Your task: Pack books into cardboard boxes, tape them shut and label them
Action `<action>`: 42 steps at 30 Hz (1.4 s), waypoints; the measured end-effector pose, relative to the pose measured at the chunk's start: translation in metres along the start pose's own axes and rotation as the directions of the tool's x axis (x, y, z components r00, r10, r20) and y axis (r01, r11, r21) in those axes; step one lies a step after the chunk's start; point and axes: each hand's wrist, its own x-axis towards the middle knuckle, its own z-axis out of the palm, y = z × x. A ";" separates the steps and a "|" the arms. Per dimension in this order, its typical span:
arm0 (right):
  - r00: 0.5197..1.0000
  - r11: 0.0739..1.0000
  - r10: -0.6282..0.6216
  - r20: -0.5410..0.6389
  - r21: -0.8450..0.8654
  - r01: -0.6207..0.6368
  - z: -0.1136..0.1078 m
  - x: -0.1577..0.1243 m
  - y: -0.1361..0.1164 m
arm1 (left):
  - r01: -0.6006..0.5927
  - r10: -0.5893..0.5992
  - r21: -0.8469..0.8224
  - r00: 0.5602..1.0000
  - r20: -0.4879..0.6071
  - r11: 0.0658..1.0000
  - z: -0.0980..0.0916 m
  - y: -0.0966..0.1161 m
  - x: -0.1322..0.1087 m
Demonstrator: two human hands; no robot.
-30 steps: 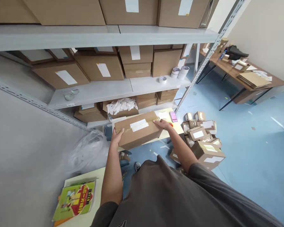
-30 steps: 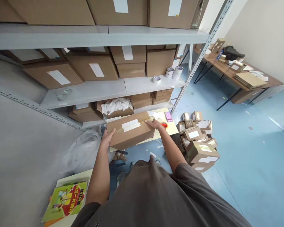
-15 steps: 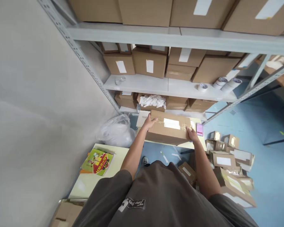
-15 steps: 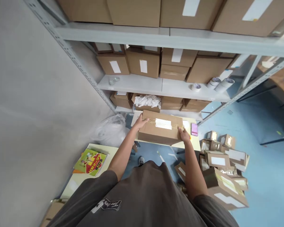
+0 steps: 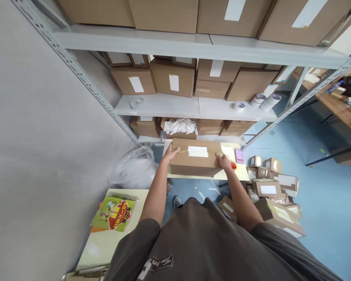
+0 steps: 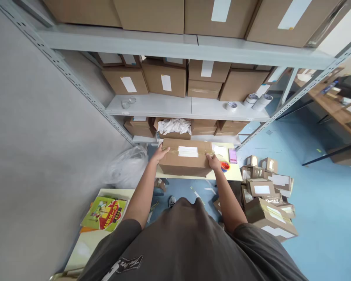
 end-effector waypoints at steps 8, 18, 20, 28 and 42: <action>0.997 0.997 0.065 -0.052 -0.040 -0.067 -0.013 0.001 0.022 | 0.013 -0.012 -0.048 1.000 0.024 0.999 0.022 -0.008 -0.004; 0.995 0.999 0.006 -0.097 -0.044 -0.010 -0.021 0.013 0.037 | 0.022 -0.015 -0.118 0.998 0.060 0.993 0.029 -0.002 -0.006; 0.997 0.998 0.001 -0.081 -0.063 -0.007 -0.023 0.013 0.035 | 0.042 -0.034 -0.118 0.997 0.064 0.992 0.028 -0.001 -0.005; 0.997 0.982 0.026 -0.074 -0.186 -0.040 -0.025 -0.003 0.029 | 0.096 -0.083 -0.127 0.991 0.108 0.987 0.026 -0.008 -0.008; 0.998 0.970 0.047 -0.034 -0.236 -0.054 -0.024 -0.021 0.053 | 0.066 -0.072 0.105 0.996 0.053 0.992 0.029 -0.014 -0.016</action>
